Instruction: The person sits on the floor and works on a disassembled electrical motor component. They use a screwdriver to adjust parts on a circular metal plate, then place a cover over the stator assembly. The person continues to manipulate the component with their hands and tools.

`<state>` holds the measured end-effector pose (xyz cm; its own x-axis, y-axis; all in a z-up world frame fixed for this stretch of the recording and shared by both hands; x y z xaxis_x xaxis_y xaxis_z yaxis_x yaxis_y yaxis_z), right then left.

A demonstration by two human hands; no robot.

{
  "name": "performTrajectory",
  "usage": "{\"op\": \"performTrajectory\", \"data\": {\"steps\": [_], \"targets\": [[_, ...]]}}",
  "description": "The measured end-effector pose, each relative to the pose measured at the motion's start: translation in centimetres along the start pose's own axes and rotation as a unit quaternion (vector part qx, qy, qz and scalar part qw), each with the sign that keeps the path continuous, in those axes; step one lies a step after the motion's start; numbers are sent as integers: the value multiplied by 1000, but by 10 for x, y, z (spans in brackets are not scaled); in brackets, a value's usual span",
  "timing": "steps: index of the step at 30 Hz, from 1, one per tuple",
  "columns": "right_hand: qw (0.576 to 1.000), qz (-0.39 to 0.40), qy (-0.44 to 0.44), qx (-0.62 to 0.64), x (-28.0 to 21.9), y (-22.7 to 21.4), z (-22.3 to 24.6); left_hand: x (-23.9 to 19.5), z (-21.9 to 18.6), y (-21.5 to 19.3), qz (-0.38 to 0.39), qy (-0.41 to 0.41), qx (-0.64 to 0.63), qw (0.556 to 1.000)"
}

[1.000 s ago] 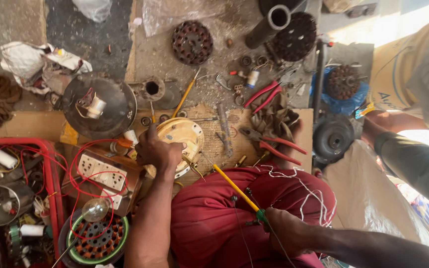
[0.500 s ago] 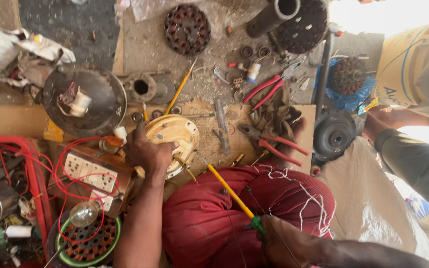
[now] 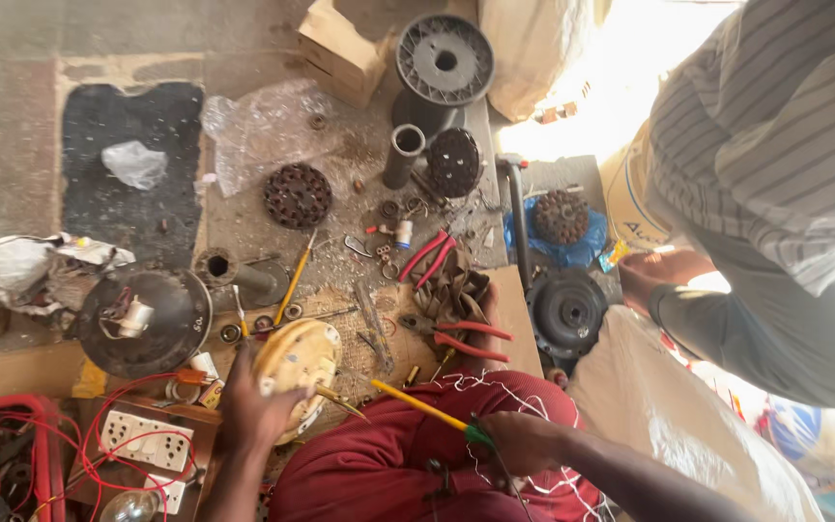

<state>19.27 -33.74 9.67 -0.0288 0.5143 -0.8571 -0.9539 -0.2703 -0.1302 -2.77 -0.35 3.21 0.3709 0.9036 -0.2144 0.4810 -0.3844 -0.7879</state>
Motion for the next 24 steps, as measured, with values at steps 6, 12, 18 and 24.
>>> {"op": "performTrajectory", "data": {"steps": [6,12,18,24], "targets": [[993,-115,-11,14,-30,-24,-57,-59,7,-9,-82,-12,-132,988],[873,-177,-16,454,0,-26,-128,-24,6,18,-47,-59,-466,881],[889,-264,-44,371,-30,-17,-146,-60,-3,41,-124,219,-274,928],[869,-249,23,426,-49,-5,-103,-75,-22,49,-161,218,-203,941]]}}
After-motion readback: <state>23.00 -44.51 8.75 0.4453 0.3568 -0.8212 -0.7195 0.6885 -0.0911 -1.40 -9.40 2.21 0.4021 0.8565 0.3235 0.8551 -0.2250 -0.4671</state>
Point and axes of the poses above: each hand's wrist, its own x-axis towards the middle knuckle, its own y-axis out of the palm, z = x × y, the point moved 2 cm from there along x, towards the middle knuckle, and after that the axes turned 8 degrees about -z, right-handed, at the moved point
